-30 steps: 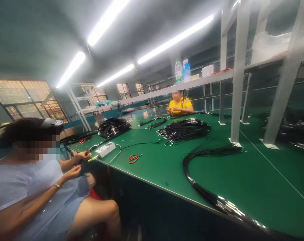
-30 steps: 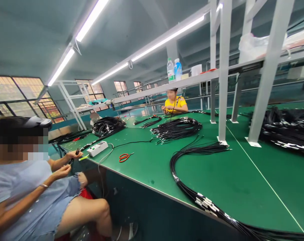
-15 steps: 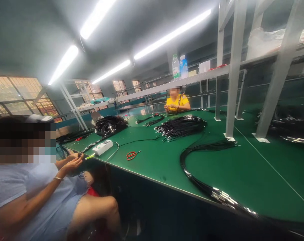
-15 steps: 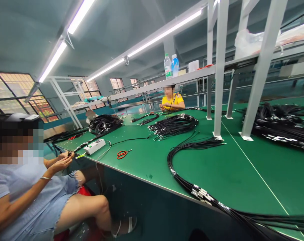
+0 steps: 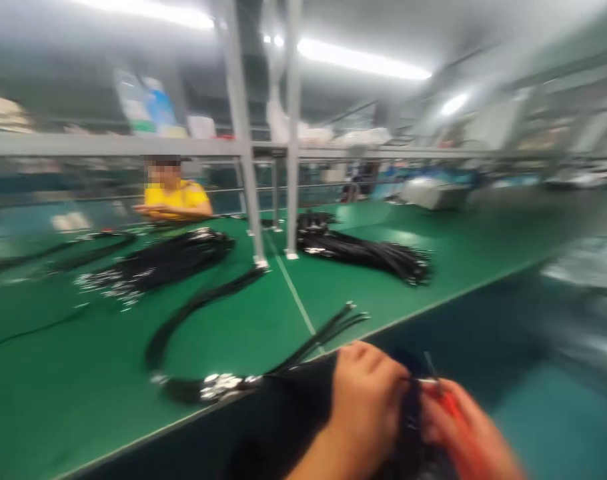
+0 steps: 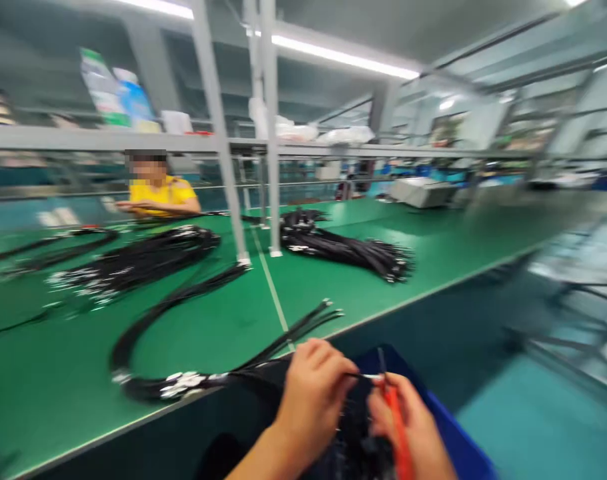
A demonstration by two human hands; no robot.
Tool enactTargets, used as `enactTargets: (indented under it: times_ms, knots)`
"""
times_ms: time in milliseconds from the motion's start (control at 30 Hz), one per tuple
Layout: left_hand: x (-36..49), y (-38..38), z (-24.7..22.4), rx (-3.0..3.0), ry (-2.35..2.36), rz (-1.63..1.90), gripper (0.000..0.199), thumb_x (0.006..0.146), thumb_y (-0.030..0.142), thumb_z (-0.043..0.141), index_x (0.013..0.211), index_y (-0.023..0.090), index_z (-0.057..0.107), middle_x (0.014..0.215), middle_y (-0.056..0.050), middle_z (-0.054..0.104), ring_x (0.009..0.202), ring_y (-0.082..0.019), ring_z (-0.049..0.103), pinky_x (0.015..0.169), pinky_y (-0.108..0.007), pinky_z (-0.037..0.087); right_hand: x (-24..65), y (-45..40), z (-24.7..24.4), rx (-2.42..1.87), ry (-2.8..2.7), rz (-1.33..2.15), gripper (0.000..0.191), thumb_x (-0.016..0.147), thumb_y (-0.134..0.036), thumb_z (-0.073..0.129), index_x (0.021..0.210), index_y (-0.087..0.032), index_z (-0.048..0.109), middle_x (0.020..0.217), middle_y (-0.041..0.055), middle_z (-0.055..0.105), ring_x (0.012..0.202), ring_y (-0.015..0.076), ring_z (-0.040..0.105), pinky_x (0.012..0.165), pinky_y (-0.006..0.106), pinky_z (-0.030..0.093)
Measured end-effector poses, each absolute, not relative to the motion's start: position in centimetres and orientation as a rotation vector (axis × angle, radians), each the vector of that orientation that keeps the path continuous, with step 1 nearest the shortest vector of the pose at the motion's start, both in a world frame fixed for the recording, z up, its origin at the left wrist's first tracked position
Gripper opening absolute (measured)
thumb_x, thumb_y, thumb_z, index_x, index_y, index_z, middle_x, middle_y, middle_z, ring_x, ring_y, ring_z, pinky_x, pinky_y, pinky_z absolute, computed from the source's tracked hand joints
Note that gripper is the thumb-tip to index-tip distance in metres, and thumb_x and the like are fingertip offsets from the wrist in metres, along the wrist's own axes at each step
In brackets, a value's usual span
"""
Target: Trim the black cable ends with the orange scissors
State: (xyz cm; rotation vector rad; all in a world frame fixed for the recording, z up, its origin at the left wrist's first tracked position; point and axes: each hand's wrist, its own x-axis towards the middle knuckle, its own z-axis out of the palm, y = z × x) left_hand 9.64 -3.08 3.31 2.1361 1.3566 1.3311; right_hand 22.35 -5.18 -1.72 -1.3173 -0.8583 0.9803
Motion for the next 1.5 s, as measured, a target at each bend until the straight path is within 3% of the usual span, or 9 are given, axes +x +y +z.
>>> enactTargets:
  times_ms: [33,100,233,467,633,967,1300,1433,1500]
  knots:
    - [9.3,-3.3,3.4,2.143,1.338,1.339,0.016,0.083,0.007,0.057,0.073,0.016,0.066,0.070,-0.006,0.065,0.072,-0.021,0.057,0.068,-0.036,0.045,22.6,-5.3,-1.4,-1.327,-0.862,0.971,0.022,0.084,-0.030,0.066,0.101,-0.017,0.062,0.094,0.0039,0.067,0.072,0.0174,0.065,0.061,0.033,0.055]
    - [8.1,-3.4,3.3,2.054,1.280,1.300,0.016,0.084,0.008,0.055,0.076,0.017,0.066,0.071,-0.004,0.064,0.073,-0.021,0.057,0.068,-0.033,0.044,22.2,-5.4,-0.7,-1.247,-0.871,1.051,0.034,0.065,-0.034,0.081,0.087,-0.018,0.061,0.067,-0.0013,0.065,0.050,0.0139,0.057,0.044,0.026,0.048]
    - [6.4,-3.5,2.6,1.922,1.183,1.136,0.015,0.086,0.016,0.053,0.078,0.018,0.065,0.073,-0.002,0.062,0.070,-0.019,0.057,0.063,-0.028,0.042,19.6,-5.7,0.8,-1.045,-0.652,1.046,0.035,0.062,-0.030,0.081,0.087,-0.023,0.058,0.074,-0.0029,0.068,0.056,0.0115,0.058,0.054,0.023,0.048]
    - [6.2,-3.9,2.0,1.823,1.154,1.056,0.012,0.083,0.020,0.056,0.077,0.019,0.066,0.073,-0.002,0.064,0.068,-0.018,0.059,0.062,-0.026,0.043,18.4,-5.1,2.1,-0.947,-0.619,1.094,0.033,0.059,-0.024,0.082,0.080,-0.023,0.057,0.061,-0.0050,0.065,0.053,0.0111,0.055,0.052,0.022,0.045]
    - [6.0,-3.8,2.1,1.612,1.126,1.075,0.015,0.081,0.025,0.059,0.070,0.018,0.067,0.067,-0.002,0.064,0.063,-0.017,0.059,0.058,-0.023,0.043,17.9,-5.6,3.1,-0.893,-0.520,1.154,0.028,0.066,-0.023,0.078,0.087,-0.023,0.058,0.072,-0.0015,0.068,0.060,0.0119,0.059,0.060,0.023,0.048]
    - [6.3,-3.9,2.5,1.482,1.150,1.124,0.016,0.076,0.026,0.064,0.063,0.017,0.068,0.062,-0.001,0.063,0.059,-0.016,0.056,0.056,-0.022,0.041,17.7,-5.4,3.5,-0.932,-0.519,1.220,0.030,0.064,-0.022,0.078,0.084,-0.022,0.056,0.064,-0.0051,0.064,0.053,0.0096,0.055,0.053,0.020,0.045]
    - [5.5,-3.6,1.7,1.311,0.913,1.046,0.016,0.084,0.033,0.059,0.077,0.018,0.058,0.068,0.000,0.064,0.063,-0.015,0.059,0.061,-0.023,0.046,17.1,-5.3,2.6,-0.818,-0.278,1.460,0.024,0.058,-0.020,0.078,0.077,-0.018,0.063,0.063,-0.0012,0.064,0.052,0.0114,0.054,0.051,0.023,0.046]
    - [6.2,-3.8,2.8,1.359,0.943,1.148,0.020,0.079,0.036,0.063,0.086,0.018,0.058,0.074,0.000,0.059,0.065,-0.016,0.056,0.061,-0.025,0.047,16.1,-5.3,2.9,-0.836,-0.307,1.344,0.029,0.058,-0.026,0.083,0.079,-0.022,0.063,0.064,-0.0033,0.062,0.055,0.0127,0.054,0.054,0.024,0.047]
    - [6.5,-3.6,3.4,1.390,1.044,1.173,0.018,0.078,0.034,0.065,0.079,0.018,0.059,0.071,0.000,0.057,0.062,-0.015,0.054,0.057,-0.024,0.045,15.8,-5.4,3.3,-0.867,-0.374,1.260,0.028,0.060,-0.028,0.082,0.079,-0.023,0.062,0.063,-0.0033,0.061,0.054,0.0134,0.054,0.052,0.024,0.047]
